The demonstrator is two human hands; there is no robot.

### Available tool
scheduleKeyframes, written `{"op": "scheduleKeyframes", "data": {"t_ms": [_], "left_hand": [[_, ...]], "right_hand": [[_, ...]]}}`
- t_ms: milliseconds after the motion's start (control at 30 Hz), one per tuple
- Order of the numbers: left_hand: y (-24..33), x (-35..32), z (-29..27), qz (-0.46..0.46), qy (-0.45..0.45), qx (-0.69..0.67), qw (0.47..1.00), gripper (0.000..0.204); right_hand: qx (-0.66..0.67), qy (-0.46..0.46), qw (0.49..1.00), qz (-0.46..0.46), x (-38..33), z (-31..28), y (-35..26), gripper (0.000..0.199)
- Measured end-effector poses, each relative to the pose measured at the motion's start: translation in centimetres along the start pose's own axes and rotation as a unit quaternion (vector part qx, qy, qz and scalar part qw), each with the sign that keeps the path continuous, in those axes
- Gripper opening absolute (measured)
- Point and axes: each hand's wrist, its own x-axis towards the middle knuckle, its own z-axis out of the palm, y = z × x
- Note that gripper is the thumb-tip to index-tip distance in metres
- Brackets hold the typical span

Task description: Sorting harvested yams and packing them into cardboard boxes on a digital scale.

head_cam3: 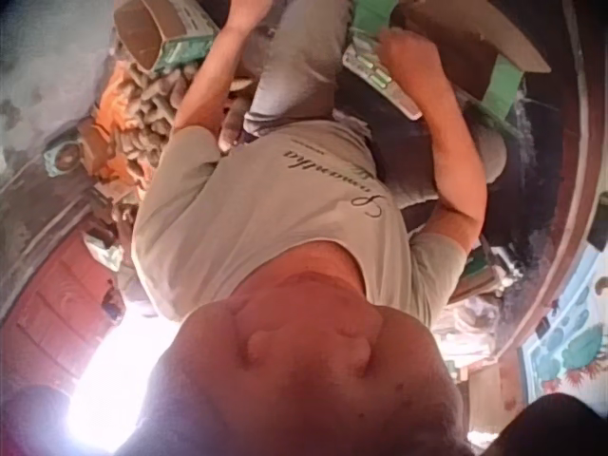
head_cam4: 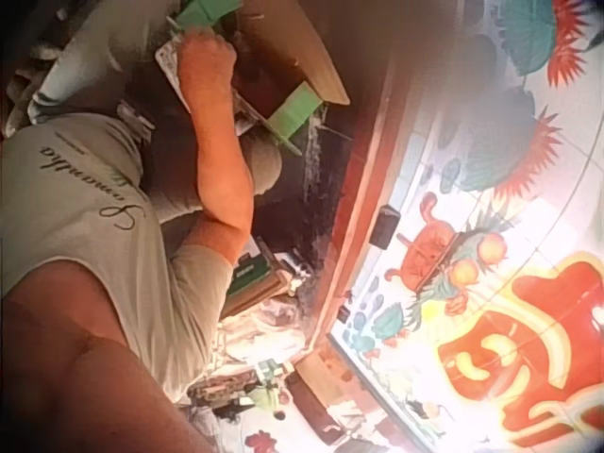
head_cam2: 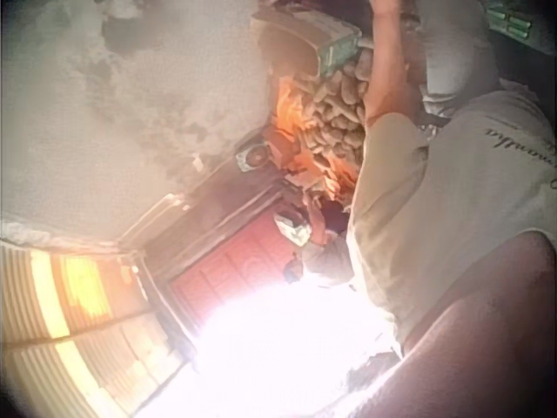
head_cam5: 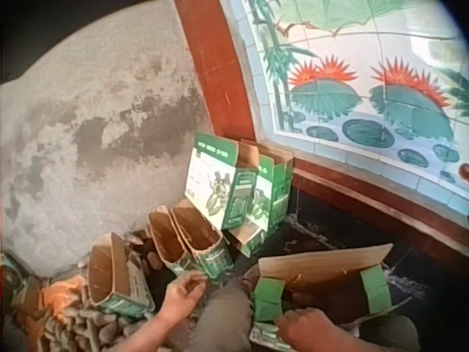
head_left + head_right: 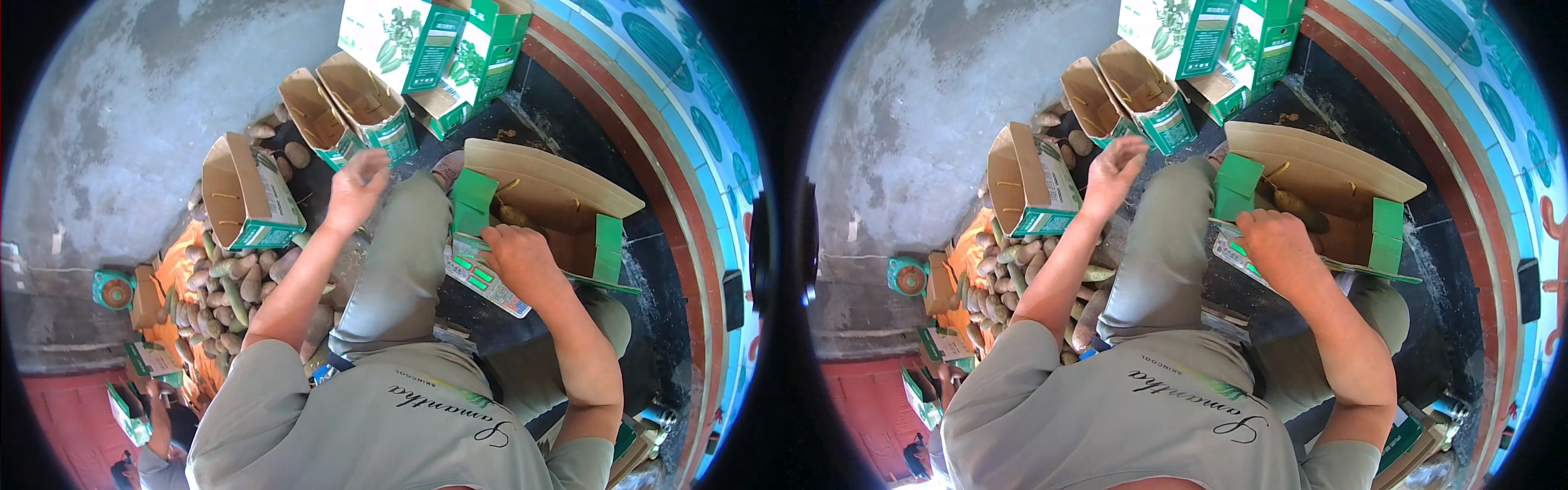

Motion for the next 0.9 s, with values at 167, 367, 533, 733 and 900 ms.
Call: {"op": "scheduleKeyframes", "data": {"t_ms": [167,367,533,733,900], "left_hand": [[-12.9,-5.1,-5.0,-0.122,0.012,0.125,0.984,0.017],[-24.1,-15.6,-6.7,-0.328,-0.192,0.333,0.863,0.031],[-26.6,-22.4,-6.7,-0.34,-0.36,0.324,0.806,0.041],[-29.1,-27.0,-3.6,-0.376,-0.405,0.371,0.746,0.055],[-28.4,-27.0,-1.4,-0.389,-0.407,0.368,0.74,0.063]], "right_hand": [[0.018,-0.004,0.999,0.03,0.6,-0.3,0.1,0.02],[0.039,-0.016,0.998,0.051,1.1,-0.1,0.2,0.023],[0.06,-0.019,0.996,0.063,1.4,-0.3,0.1,0.024],[0.076,-0.032,0.993,0.09,2.0,-0.5,-0.1,0.027],[0.078,-0.035,0.99,0.109,2.5,-0.5,-0.1,0.03]]}}
